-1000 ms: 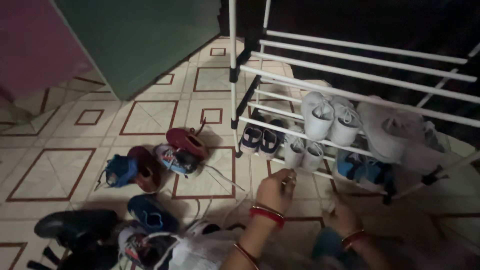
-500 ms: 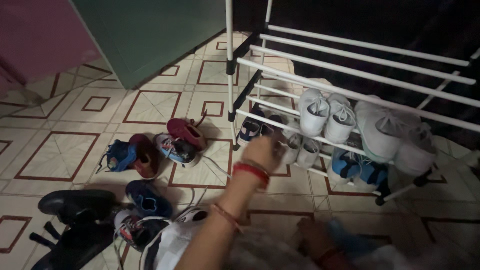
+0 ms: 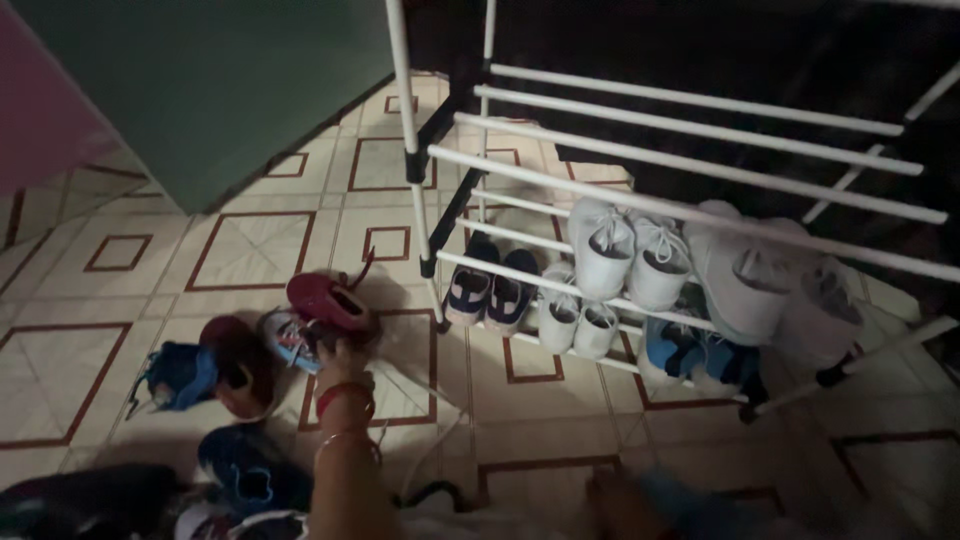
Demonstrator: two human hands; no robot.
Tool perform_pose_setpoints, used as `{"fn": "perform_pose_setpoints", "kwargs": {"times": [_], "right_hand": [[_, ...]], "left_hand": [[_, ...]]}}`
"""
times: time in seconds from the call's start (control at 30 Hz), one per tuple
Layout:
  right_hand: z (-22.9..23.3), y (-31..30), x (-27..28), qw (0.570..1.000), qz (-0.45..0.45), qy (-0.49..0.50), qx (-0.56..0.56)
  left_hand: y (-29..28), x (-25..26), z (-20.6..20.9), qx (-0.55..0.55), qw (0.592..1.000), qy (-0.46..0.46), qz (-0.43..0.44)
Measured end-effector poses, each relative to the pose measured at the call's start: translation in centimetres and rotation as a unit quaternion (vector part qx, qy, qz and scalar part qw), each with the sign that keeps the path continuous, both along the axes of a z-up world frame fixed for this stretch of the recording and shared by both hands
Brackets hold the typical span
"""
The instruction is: The person ties the laces of shoes and places them onto the tiers of a metal shoe rack, handling different pairs one at a time.
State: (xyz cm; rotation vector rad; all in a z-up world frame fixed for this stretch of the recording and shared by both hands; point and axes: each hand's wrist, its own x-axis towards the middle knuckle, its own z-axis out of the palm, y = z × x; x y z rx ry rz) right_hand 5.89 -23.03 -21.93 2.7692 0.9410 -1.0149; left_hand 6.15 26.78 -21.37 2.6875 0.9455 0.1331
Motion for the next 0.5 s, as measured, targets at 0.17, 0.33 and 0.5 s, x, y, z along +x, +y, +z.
{"fn": "perform_pose_setpoints", "kwargs": {"times": [0.17,0.33,0.5], "right_hand": [[-0.9,-0.5,0.5,1.000,-0.024,0.003,0.013],[-2.0,-1.0,0.5,0.999,-0.036,0.008,0.038],[-3.8,-2.4,0.5,0.995,-0.059,0.007,0.085]], "left_hand": [[3.9,3.0,-4.9,-0.092,0.995,-0.012,0.040],[0.0,2.3,-5.9,-0.174,0.984,-0.011,0.042],[-11.5,3.0,-1.1,0.074,0.873,0.394,-0.277]]}}
